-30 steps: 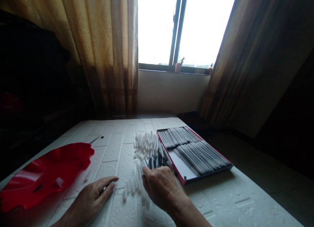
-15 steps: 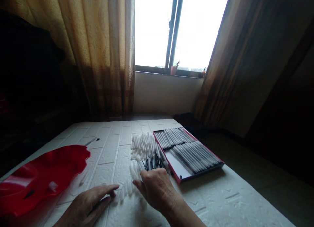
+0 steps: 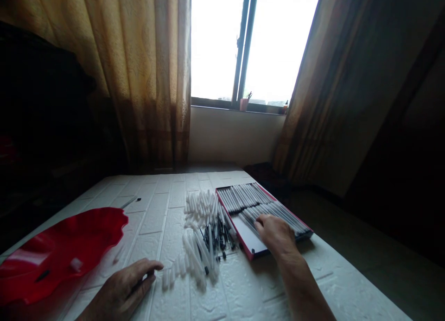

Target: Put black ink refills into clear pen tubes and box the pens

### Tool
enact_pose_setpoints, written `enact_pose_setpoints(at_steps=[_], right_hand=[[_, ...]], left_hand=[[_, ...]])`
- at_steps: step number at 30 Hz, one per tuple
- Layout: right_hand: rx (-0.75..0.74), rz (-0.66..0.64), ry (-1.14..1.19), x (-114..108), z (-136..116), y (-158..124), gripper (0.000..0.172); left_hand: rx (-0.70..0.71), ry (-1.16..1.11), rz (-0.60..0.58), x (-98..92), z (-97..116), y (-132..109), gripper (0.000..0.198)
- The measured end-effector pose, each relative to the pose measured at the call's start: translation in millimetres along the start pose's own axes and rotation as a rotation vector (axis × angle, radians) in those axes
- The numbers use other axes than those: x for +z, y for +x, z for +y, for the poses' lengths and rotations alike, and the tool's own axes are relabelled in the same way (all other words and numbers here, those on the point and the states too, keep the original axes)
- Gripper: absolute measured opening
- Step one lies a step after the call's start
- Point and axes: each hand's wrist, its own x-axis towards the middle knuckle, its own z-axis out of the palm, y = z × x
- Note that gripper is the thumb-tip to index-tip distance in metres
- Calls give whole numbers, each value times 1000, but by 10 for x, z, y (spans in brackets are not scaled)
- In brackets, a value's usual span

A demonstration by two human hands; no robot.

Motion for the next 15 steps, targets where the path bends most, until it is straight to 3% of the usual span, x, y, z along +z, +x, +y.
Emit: enact_pose_setpoints(at_steps=[6, 15], right_hand=[[99, -109, -44, 36, 5, -29, 18], [67, -83, -84, 99, -85, -78, 19]], left_hand=[[-12, 3, -21, -14, 24, 22, 17], [39, 44, 15, -25, 55, 14, 15]])
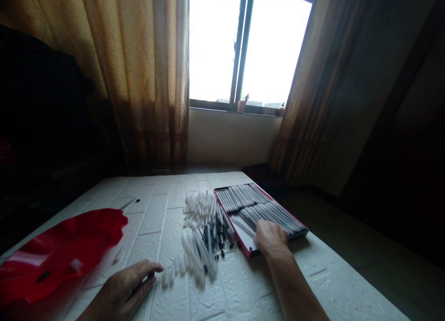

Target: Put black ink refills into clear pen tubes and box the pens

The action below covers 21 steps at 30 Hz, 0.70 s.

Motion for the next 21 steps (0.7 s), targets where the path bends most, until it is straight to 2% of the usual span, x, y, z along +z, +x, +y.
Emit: enact_pose_setpoints(at_steps=[7, 12, 15, 19, 21], right_hand=[[-57, 12, -5, -9, -30, -20, 16], [-157, 131, 12, -78, -50, -71, 20], [-271, 198, 51, -95, -110, -102, 22], [-477, 208, 141, -79, -275, -191, 22], [-611, 216, 212, -61, -383, -277, 20]], left_hand=[[-2, 5, -21, 11, -5, -6, 19], [-1, 5, -32, 6, -5, -21, 19], [3, 8, -33, 0, 1, -18, 19], [7, 5, -17, -11, 20, 1, 19], [9, 28, 31, -34, 46, 20, 22]])
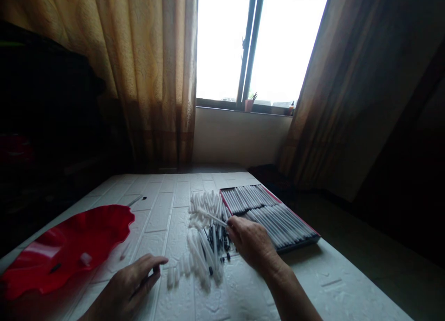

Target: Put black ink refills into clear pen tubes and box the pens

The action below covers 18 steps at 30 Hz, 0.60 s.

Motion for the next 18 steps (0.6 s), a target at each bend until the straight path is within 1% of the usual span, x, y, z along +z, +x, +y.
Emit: enact_pose_setpoints(at_steps=[1, 3, 4, 6, 8, 10, 13, 14, 15, 17, 18], right_hand=[[-74, 16, 59, 18, -76, -14, 20], [-251, 57, 258, 58, -237, -52, 18], [-313, 55, 348, 79, -317, -73, 17], [-389, 29, 497, 125, -463, -111, 15], [-425, 0, 615, 171, -572, -136, 11], [-400, -6, 710, 206, -624, -143, 10], [-275, -52, 825, 216, -587, -121, 27], [-239, -79, 851, 208, -552, -109, 29], [-215, -109, 866, 199, -511, -96, 27], [-199, -147, 867, 184, -428, -74, 15], [-196, -161, 863, 183, -394, -66, 13]], left_hand=[[4, 38, 42, -17, 16, 13, 24], [24, 159, 128, -55, 53, 40, 30], [44, 226, 152, -73, 70, 54, 32], [99, 310, 138, -94, 99, 78, 35], [142, 303, 103, -88, 114, 94, 33], [149, 263, 91, -60, 110, 95, 27], [129, 247, 118, -12, 75, 70, 27], [123, 253, 130, -1, 59, 57, 27], [120, 256, 142, 6, 45, 44, 26], [116, 261, 163, 12, 23, 22, 26], [114, 262, 170, 12, 17, 14, 26]])
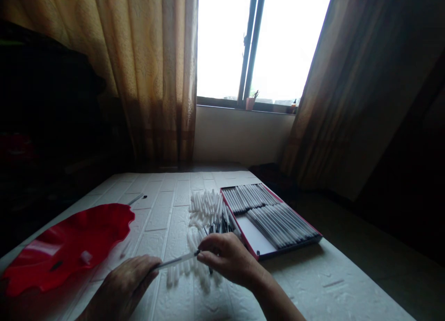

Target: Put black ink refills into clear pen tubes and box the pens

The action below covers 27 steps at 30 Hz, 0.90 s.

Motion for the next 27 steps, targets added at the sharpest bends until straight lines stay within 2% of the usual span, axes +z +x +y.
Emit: enact_pose_setpoints(at_steps=[4, 12, 16, 20, 27], right_hand=[[12, -24, -4, -13, 57, -5, 26], [-42, 38, -99, 49, 8, 22, 20], [-144, 86, -167, 23, -23, 32, 15], [-251, 91, -180, 3, -25, 8, 13], [-188, 52, -261, 2, -25, -11, 17]], left_hand=[[-10, 7, -2, -6, -4, -3, 27], [-15, 11, -27, 7, -5, -12, 27], [-12, -25, -60, 5, 4, -19, 27], [-11, -99, -144, -29, 27, 17, 30], [-40, -148, -200, -57, 45, 36, 30]])
